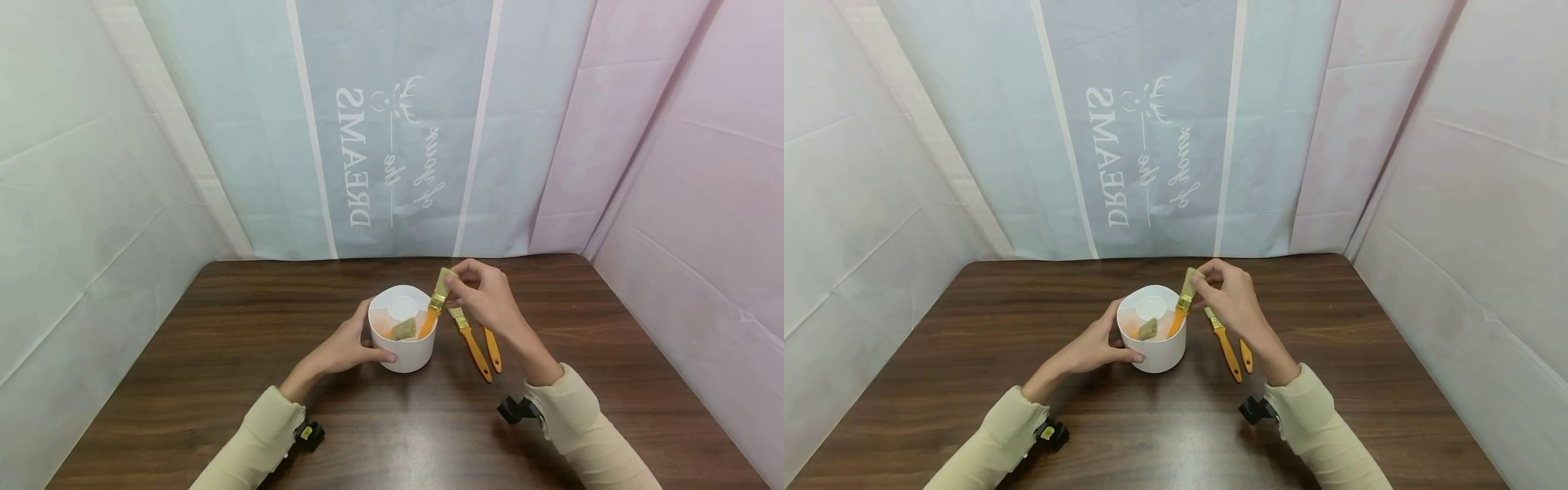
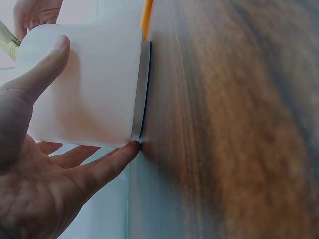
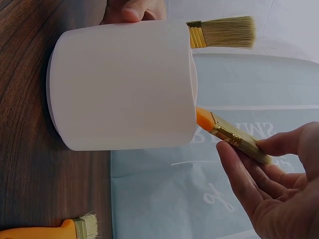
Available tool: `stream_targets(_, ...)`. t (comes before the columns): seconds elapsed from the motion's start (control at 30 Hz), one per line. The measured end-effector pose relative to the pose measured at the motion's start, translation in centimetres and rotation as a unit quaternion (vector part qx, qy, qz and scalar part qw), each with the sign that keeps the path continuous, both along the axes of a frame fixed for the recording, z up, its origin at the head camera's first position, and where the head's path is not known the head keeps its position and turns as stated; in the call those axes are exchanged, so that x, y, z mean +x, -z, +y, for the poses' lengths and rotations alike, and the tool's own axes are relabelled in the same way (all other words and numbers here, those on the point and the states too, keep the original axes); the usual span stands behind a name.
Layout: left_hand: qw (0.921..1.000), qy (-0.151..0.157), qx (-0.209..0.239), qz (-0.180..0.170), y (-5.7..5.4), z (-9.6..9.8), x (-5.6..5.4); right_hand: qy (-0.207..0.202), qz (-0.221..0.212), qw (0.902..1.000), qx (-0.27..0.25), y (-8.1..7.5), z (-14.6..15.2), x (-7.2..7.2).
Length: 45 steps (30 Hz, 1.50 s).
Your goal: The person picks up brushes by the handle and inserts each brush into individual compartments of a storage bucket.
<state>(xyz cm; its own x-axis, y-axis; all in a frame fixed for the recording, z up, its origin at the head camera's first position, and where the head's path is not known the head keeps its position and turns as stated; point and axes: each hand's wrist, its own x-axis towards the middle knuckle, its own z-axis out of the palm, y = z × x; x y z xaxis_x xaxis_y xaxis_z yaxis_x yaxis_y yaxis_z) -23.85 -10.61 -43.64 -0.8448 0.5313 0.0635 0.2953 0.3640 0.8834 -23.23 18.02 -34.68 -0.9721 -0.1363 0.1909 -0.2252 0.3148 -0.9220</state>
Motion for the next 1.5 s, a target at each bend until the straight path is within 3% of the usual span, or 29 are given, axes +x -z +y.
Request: stream_targets(1.5, 1.0, 0.005, 0.005, -0.005, 0.08, 0.04, 0.09, -0.042, -0.001, 0.9973, 0.061, -0.01, 0.04, 0.21)
